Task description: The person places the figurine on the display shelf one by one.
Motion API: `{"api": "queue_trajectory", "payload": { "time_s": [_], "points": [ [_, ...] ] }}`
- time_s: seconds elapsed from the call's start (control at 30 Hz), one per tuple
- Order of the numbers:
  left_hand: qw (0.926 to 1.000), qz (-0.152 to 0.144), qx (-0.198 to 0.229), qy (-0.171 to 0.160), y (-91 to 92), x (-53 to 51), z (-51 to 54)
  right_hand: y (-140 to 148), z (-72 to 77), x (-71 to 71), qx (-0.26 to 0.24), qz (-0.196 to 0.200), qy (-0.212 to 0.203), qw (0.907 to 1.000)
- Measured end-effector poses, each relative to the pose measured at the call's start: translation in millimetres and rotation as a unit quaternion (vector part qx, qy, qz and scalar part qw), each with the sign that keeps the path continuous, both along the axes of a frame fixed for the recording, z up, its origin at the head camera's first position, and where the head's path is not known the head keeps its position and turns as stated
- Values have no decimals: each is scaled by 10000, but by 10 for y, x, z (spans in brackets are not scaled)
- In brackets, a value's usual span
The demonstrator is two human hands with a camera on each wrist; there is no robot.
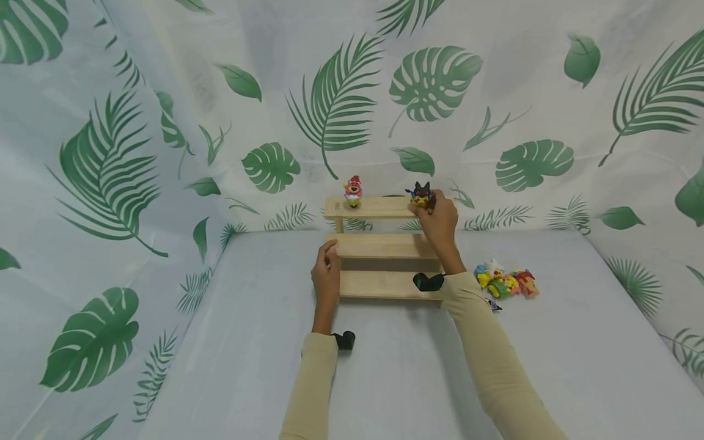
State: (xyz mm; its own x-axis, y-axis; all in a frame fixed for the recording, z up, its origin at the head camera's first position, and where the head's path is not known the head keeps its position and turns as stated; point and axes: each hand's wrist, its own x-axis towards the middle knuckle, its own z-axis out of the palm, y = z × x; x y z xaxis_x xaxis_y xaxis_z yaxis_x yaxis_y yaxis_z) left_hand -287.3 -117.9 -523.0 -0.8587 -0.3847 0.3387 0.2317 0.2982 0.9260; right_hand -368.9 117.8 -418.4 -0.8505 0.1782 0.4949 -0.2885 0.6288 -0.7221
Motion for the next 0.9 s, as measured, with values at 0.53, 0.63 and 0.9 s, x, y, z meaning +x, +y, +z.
{"api": "queue_trajectory", "payload": {
  "time_s": [0.53,0.63,0.9],
  "points": [
    [10000,60,-39,-36,11,-3,-6,0,10,-4,20,-18,-154,9999],
    [10000,32,-26,-59,7,-3,0,0,12,2,16,-11,-177,9998],
    [10000,29,-14,-84,10,3,0,6,-10,-23,79,-36,-150,9998]
  ]
}}
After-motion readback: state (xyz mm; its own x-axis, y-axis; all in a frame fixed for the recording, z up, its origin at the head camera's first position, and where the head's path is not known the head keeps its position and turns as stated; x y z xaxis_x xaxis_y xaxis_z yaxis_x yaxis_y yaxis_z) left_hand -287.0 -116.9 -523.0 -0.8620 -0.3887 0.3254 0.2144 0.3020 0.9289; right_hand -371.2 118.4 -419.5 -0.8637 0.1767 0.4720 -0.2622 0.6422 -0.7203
